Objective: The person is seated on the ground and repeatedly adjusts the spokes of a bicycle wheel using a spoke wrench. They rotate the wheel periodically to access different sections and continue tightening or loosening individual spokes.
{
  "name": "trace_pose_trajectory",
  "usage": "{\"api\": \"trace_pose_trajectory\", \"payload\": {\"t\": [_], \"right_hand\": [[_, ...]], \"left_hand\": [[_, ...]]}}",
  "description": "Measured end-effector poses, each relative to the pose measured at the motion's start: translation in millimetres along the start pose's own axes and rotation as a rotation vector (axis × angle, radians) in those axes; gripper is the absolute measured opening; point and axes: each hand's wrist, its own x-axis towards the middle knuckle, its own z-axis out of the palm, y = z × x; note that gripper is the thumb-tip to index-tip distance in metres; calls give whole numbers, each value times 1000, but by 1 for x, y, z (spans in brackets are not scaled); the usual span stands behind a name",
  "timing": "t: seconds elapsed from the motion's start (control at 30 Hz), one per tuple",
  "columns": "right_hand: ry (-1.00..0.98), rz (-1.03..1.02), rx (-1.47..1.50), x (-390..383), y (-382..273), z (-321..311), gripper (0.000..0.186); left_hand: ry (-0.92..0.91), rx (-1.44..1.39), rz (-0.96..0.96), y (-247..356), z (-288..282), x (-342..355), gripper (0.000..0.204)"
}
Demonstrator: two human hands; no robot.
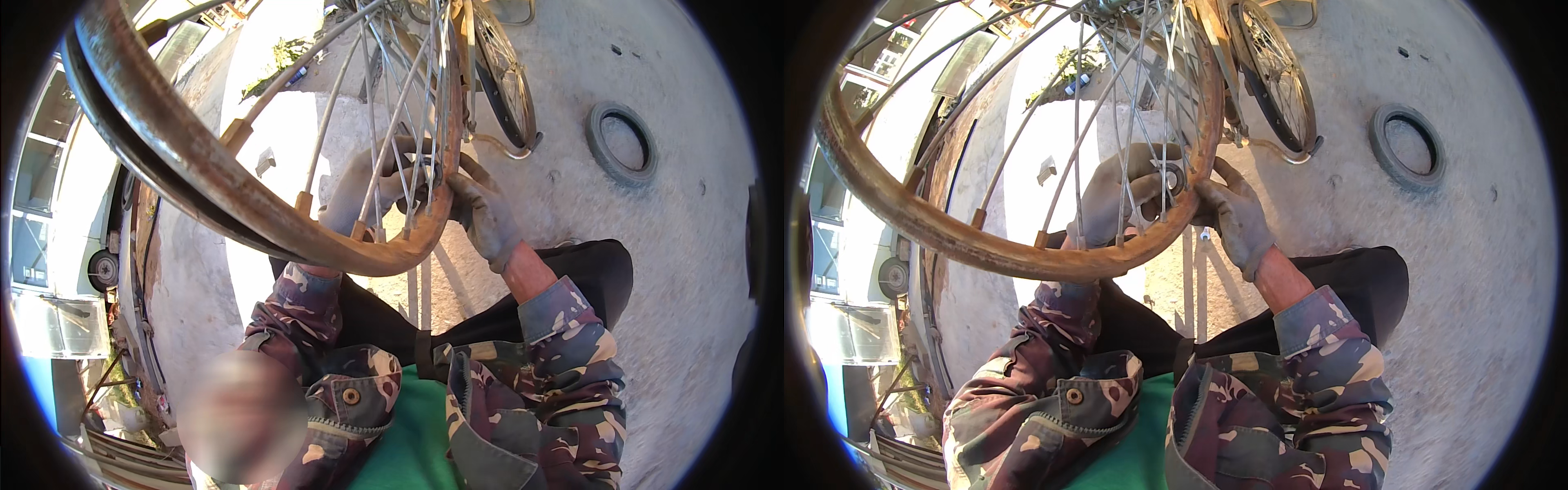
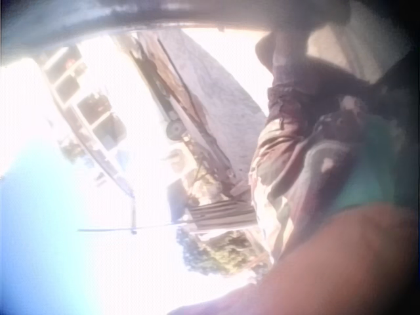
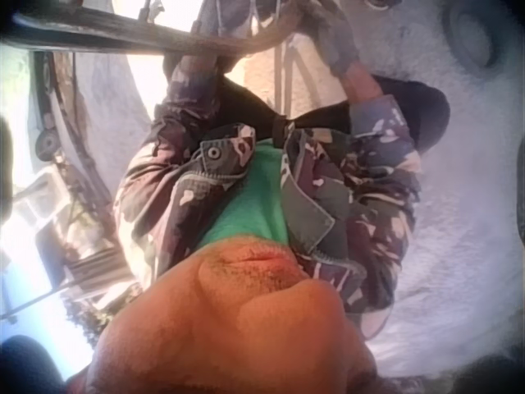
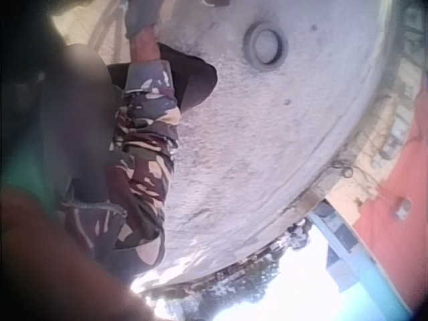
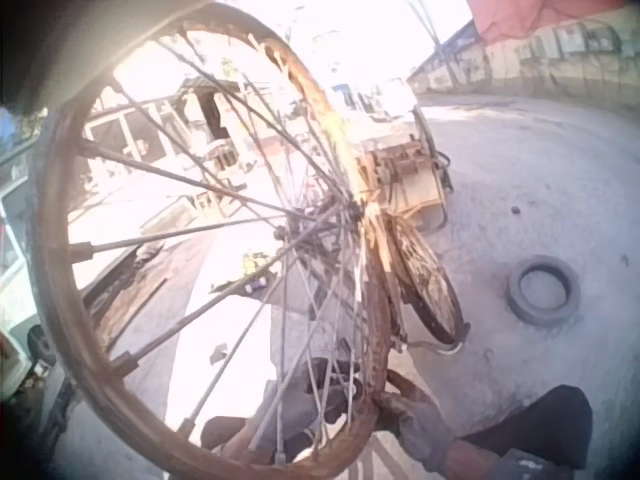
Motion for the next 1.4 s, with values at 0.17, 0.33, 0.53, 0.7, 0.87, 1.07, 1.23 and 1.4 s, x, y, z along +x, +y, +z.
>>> {"api": "trace_pose_trajectory", "payload": {"t": [0.17, 0.33, 0.53, 0.7, 0.87, 1.07, 1.23, 1.4], "right_hand": [[-14, 4, 13, 1, -3, 2, 59], [-17, -5, -21, 0, -5, 2, 58], [-12, -8, -16, 3, 0, -2, 54], [-16, -3, -15, 3, -3, -2, 53], [-33, -19, 4, 1, -1, -1, 55], [-64, -14, 71, 3, -2, 2, 60], [-65, -6, 50, 3, 2, -3, 61], [-66, -19, 52, 3, 1, -1, 57]], "left_hand": [[-69, -72, -122, 9, -1, -11, 41], [-122, -157, -161, 12, -3, -10, 42], [-81, -160, -112, -2, -2, -7, 37], [-74, -93, -83, -11, -1, -6, 40], [-263, -197, -51, -17, -17, -3, 53], [-341, -247, -106, -28, -22, 16, 65], [-347, -213, -34, -36, -19, 27, 70], [-196, -151, 19, -31, -9, 21, 47]]}}
